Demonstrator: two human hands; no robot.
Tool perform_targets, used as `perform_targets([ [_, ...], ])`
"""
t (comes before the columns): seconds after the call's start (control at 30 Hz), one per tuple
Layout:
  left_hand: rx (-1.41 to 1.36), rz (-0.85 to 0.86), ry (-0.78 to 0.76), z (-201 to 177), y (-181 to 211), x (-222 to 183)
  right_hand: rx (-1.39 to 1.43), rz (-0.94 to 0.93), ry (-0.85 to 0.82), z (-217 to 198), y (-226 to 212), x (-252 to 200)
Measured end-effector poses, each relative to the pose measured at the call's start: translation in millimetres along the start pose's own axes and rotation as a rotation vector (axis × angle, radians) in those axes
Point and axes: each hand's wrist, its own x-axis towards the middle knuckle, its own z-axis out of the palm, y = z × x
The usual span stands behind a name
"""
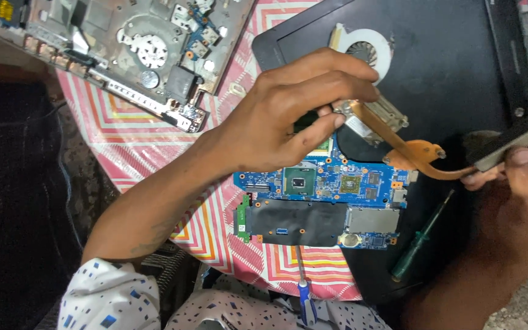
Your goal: Disassembling a laptop motherboard to remove and clean the heatsink and fan assembly using a screwdriver and brush.
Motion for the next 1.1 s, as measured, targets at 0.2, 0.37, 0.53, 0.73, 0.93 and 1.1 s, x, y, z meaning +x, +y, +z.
perform_targets([
  [0.2, 0.021, 0.001, 0.0, 0.4, -1.2, -1.3, -0.097, 0.004, 0.021, 9.9, -18.8, 0.1],
  [0.37, 0.015, 0.014, 0.009, -0.1, 0.4, 0.6, -0.044, -0.054, -0.061, 6.8, -19.1, 4.1],
  [0.53, 0.012, -0.002, 0.003, 0.6, -0.2, 0.0, 0.016, -0.042, -0.041, 11.5, -23.1, 5.4],
  [0.73, 0.001, 0.064, 0.012, -0.1, -1.4, 2.3, 0.038, -0.095, 0.034, 16.6, -26.1, 5.9],
  [0.93, 0.034, 0.044, 0.023, 4.0, -2.4, 2.4, 0.067, -0.069, 0.079, 27.4, -47.5, 8.2],
  [1.1, -0.239, -0.299, 0.249, -6.1, 29.2, 6.6, 0.106, -0.14, 0.067, 16.5, -53.1, -10.9],
])
